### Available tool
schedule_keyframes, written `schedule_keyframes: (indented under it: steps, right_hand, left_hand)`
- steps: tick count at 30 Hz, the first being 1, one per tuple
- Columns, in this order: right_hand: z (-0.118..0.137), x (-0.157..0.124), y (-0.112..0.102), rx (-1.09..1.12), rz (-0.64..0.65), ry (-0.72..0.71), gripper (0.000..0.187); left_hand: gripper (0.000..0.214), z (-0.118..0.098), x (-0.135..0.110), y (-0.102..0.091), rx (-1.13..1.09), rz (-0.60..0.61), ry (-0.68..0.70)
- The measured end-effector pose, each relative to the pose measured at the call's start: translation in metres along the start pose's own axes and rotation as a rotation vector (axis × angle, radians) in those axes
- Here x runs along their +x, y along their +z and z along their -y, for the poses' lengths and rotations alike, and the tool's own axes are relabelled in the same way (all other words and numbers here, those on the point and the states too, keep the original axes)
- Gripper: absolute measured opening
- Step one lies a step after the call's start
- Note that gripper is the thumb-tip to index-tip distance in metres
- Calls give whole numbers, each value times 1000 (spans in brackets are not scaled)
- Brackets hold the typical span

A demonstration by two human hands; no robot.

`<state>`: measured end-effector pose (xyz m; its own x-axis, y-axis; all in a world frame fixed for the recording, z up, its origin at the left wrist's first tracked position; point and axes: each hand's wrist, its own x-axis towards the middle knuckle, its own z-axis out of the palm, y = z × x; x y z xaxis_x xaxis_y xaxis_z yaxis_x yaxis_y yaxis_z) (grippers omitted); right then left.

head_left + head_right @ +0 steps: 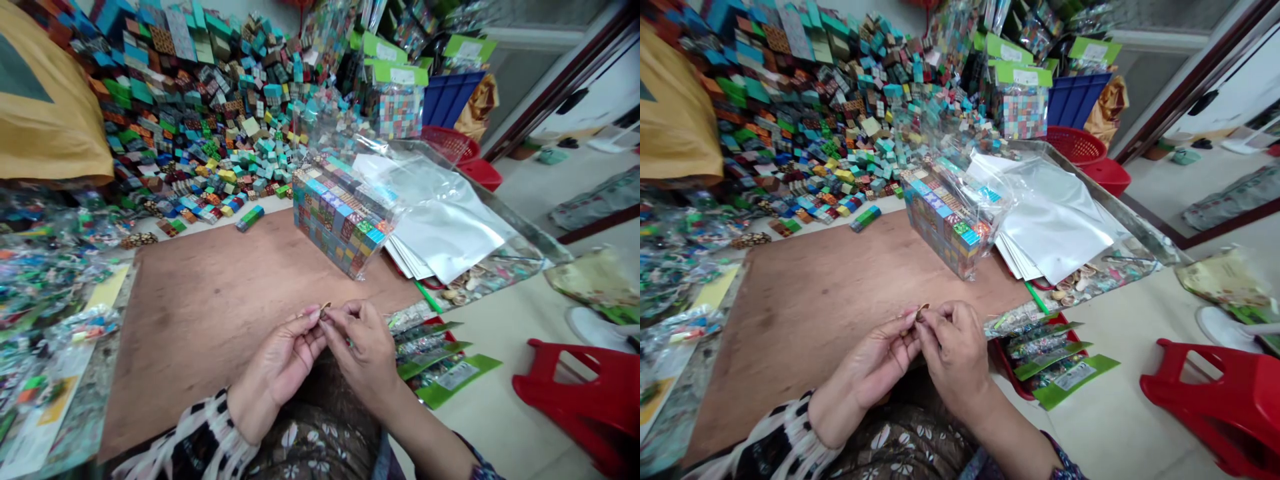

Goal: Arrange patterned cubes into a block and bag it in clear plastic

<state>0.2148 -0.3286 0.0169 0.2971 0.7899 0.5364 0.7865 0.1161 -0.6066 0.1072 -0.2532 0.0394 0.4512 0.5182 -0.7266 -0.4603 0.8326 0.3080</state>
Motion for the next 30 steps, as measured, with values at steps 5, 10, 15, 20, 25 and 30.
schedule_keyframes:
  steps: [5, 10, 15, 20, 25, 30]
  right_hand:
    - [0, -1, 3, -50, -11, 8, 17]
    - [3, -1, 4, 14, 16, 71, 16]
    - [3, 1, 6, 114, 40, 187, 9]
    - [2, 1, 8, 245, 37, 255, 8]
    - [2, -1, 8, 300, 11, 255, 8]
    - [-1, -3, 7, 341, 17, 226, 7]
  left_hand:
    - [33, 3, 2, 0, 17, 2, 44]
    - [26, 5, 5, -5, 82, 22, 84]
    - [21, 7, 5, -9, 119, 36, 99]
    - [26, 6, 3, -5, 124, 0, 85]
    - [28, 6, 4, -3, 123, 5, 75]
    - [31, 4, 3, -1, 79, 10, 49]
